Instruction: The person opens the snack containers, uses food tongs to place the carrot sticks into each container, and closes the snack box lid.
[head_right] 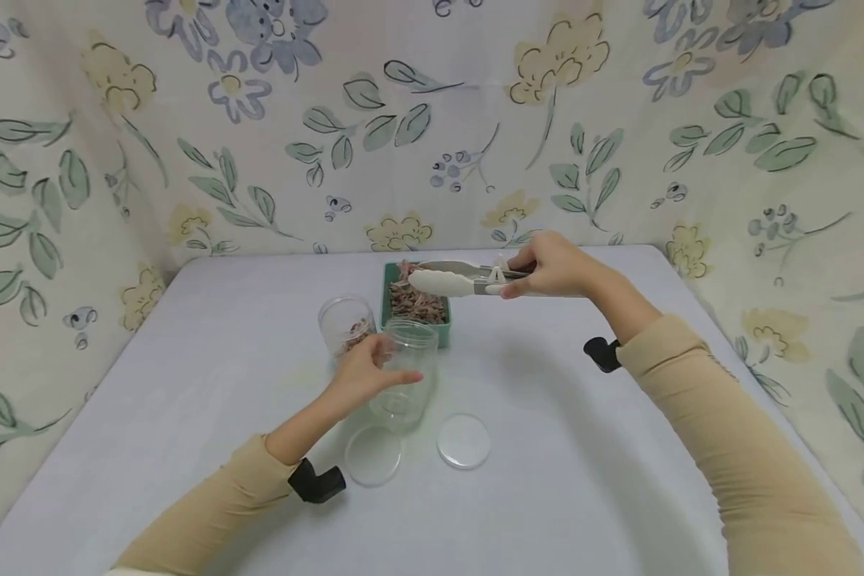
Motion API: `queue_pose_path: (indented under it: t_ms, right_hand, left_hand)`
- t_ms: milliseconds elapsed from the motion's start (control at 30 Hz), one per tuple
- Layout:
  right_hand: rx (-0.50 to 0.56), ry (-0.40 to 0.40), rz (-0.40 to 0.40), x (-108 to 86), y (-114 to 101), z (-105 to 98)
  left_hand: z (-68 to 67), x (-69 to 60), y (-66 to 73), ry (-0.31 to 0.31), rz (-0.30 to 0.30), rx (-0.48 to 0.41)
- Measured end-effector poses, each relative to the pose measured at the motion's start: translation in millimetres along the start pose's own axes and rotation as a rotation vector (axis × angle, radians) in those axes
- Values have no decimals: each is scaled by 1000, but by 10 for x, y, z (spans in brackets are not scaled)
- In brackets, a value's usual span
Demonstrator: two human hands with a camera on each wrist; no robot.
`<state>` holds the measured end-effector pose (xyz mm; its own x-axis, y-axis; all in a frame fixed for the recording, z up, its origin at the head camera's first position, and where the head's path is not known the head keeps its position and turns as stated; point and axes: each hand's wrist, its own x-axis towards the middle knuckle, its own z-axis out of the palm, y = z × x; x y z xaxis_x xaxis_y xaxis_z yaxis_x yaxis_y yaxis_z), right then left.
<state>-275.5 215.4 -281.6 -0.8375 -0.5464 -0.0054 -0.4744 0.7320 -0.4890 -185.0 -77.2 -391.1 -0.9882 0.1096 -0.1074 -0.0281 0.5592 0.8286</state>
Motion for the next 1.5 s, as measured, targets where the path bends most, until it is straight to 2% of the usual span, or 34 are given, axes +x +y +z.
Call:
queue_pose_path:
  t_ms: [233, 567, 767, 1000, 1167, 1500]
  right_hand:
    - [74, -24, -55, -147, -9, 63]
    - [217, -52, -19, -209, -25, 252]
    - [269, -42, -10, -249, 4, 281]
    - [360, -74, 25, -280, 36, 313]
    - [340, -72, 47, -301, 92, 331]
    - [163, -82, -5, -323, 85, 267]
  left_hand:
    - [-9, 18, -9, 27, -13, -13]
    - [28, 39, -39, 44, 1, -77]
    - [40, 42, -39, 50, 5, -94]
    - [49, 44, -40, 57, 33, -155]
    - [50, 36, -44, 57, 52, -186]
    - [62, 32, -40, 44, 68, -174]
